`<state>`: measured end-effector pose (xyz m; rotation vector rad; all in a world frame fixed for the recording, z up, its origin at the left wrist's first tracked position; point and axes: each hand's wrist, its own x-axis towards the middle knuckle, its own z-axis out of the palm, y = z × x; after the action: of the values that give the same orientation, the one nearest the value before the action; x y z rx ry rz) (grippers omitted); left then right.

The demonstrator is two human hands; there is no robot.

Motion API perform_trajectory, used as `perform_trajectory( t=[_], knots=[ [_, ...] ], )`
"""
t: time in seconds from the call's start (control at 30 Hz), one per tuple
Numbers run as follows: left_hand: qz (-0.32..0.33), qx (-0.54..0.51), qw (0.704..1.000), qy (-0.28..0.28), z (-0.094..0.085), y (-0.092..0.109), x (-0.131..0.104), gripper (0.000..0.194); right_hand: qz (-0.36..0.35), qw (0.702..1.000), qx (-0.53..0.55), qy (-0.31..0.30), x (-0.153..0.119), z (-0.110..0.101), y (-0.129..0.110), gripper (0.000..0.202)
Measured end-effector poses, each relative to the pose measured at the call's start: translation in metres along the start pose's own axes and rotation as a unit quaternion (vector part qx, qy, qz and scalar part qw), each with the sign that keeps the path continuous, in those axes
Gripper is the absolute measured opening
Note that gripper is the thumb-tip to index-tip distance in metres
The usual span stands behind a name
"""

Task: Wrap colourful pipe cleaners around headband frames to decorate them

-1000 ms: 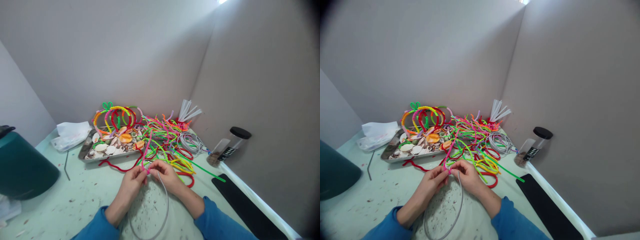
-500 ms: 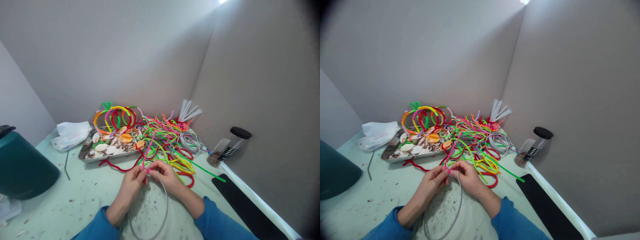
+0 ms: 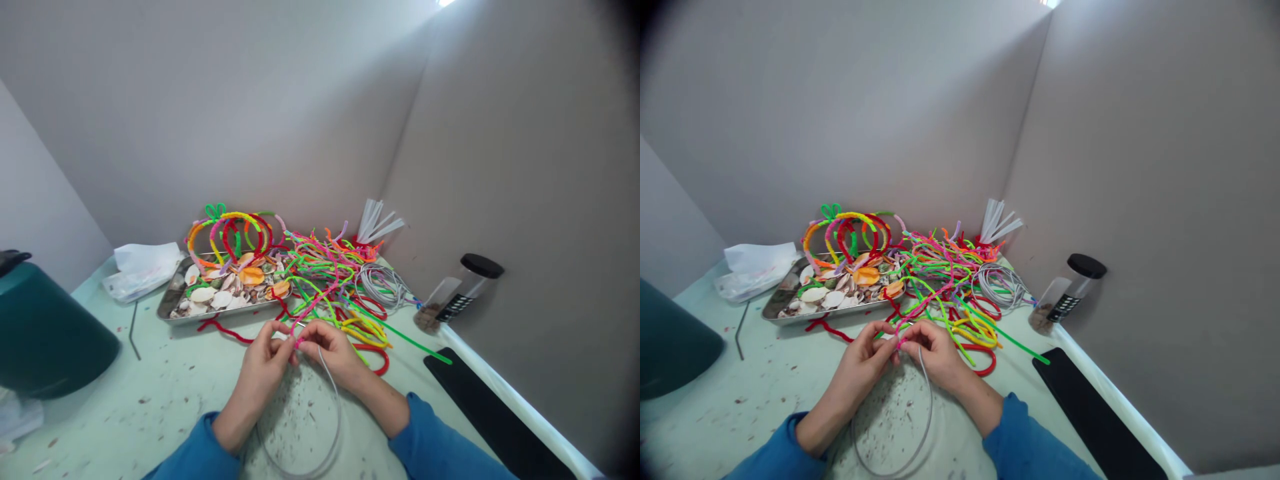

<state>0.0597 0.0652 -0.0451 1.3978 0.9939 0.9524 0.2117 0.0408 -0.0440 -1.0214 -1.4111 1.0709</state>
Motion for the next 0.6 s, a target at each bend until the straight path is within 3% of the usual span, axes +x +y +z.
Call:
perform_trajectory(
  t=[0.27, 0.43, 0.6],
  knots=[
    [0.055, 0.092, 0.994, 0.017, -0.002, 0.007, -0.001, 0.018, 0.004, 1.0, 0.005, 0.006, 0.0, 0.001, -0.002, 0.017],
    [0.119, 0.196, 0.973, 0.017, -0.002, 0.015, -0.008, 0.02, 0.026, 0.999, 0.034, 0.033, 0.001, 0.001, 0.001, 0.018],
    [0.162, 0.237, 0.958, 0.027, -0.002, 0.016, -0.007, 0.019, 0.02, 0.998, 0.056, 0.032, 0.002, -0.001, 0.005, 0.018]
  ],
)
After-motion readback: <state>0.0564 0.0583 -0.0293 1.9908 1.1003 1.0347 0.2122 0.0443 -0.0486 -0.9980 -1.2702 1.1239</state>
